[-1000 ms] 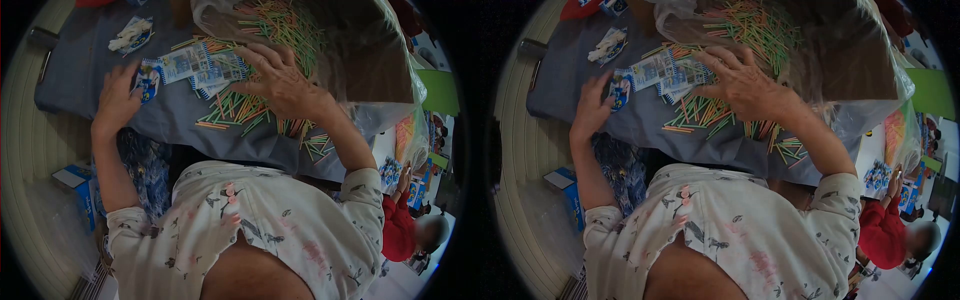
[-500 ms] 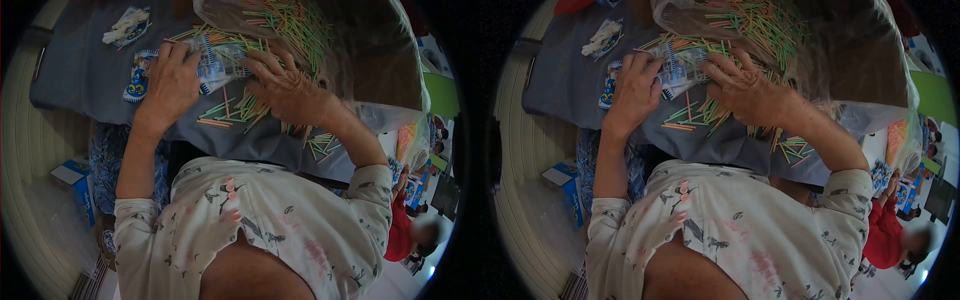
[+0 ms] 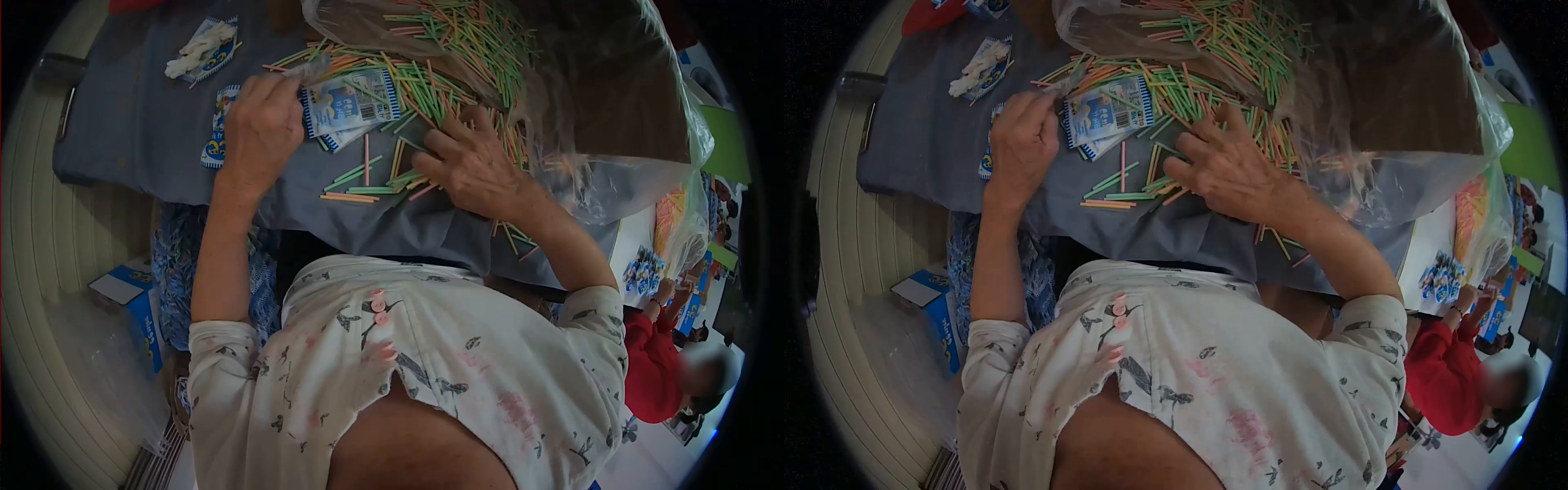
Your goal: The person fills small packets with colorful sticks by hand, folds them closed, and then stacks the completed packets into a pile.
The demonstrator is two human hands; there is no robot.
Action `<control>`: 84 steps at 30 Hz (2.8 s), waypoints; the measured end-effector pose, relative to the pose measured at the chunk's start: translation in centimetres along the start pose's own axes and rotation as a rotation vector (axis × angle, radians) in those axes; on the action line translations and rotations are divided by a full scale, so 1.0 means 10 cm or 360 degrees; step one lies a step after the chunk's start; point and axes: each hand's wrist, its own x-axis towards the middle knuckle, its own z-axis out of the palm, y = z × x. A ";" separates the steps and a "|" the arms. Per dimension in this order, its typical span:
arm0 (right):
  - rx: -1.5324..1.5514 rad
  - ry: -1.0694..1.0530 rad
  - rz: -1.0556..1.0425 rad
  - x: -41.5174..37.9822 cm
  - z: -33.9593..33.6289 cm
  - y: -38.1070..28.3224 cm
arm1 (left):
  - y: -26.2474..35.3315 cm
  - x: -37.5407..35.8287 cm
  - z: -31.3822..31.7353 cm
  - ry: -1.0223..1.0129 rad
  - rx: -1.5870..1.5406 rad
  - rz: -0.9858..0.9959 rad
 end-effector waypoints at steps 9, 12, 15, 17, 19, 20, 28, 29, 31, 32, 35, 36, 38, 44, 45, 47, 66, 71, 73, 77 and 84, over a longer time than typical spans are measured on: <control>0.0923 0.0189 0.0999 -0.11 -0.01 0.34 | 0.48 0.06 0.22 -0.0031 0.0053 0.0212; 0.0170 0.0322 0.1015 -0.03 0.15 0.19 | 0.47 0.05 0.31 -0.0049 0.0082 0.0145; -0.0202 0.0379 0.0973 0.12 0.16 0.04 | 0.45 0.07 0.31 0.0001 0.0041 0.0097; -0.0120 0.0253 0.0986 0.17 0.12 0.09 | 0.43 0.08 0.29 -0.0001 0.0025 0.0107; -0.0029 0.0119 0.1018 0.20 0.12 0.11 | 0.40 0.08 0.31 0.0054 -0.0017 0.0163; -0.0041 0.0089 0.0984 0.23 0.15 0.11 | 0.41 0.07 0.30 0.0045 -0.0036 0.0171; 0.0290 0.0549 0.0966 0.14 0.18 0.20 | 0.44 0.04 0.12 0.0012 -0.0300 0.0014; 0.0218 0.0534 0.1029 0.15 0.20 0.17 | 0.42 0.04 0.12 0.0015 -0.0303 0.0018; 0.0139 0.0522 0.1105 0.10 0.27 0.15 | 0.36 0.04 0.14 -0.0069 -0.0376 -0.0008; 0.0187 0.0582 0.1107 0.08 0.33 0.20 | 0.37 0.06 0.13 -0.0065 -0.0380 0.0003; 0.0317 0.0832 0.1061 0.05 0.28 0.25 | 0.42 0.10 0.12 0.0073 -0.0380 0.0058; 0.0417 0.1010 0.0998 0.06 0.24 0.25 | 0.44 0.06 0.15 0.0006 -0.0375 0.0063; 0.0970 0.1106 0.1063 0.07 0.14 0.15 | 0.46 0.02 0.14 -0.0066 -0.0359 0.0062; 0.1727 0.1433 0.1040 0.14 0.16 0.07 | 0.45 0.06 0.02 -0.0143 -0.0540 -0.0151; 0.1873 0.1539 0.1148 0.17 0.13 0.02 | 0.42 0.06 0.02 -0.0194 -0.0592 -0.0135; 0.2028 0.1624 0.1130 0.17 0.06 -0.03 | 0.37 0.05 0.03 -0.0241 -0.0635 -0.0125; 0.2976 0.1653 0.0518 0.15 0.16 0.39 | 0.49 0.21 -0.02 -0.0073 -0.1030 -0.0298; 0.3226 0.1871 0.0322 0.44 -0.21 0.32 | 0.66 0.31 0.13 -0.0085 -0.1302 -0.0374; 0.2979 0.1847 0.0344 0.49 -0.27 0.34 | 0.70 0.33 0.14 -0.0144 -0.1500 -0.0436; 0.2474 0.1686 0.0309 0.47 -0.41 0.33 | 0.73 0.30 0.21 -0.0119 -0.1684 -0.0504; 0.1933 0.1440 0.0426 0.51 -0.21 0.29 | 0.78 0.33 0.33 -0.0033 -0.1711 -0.0538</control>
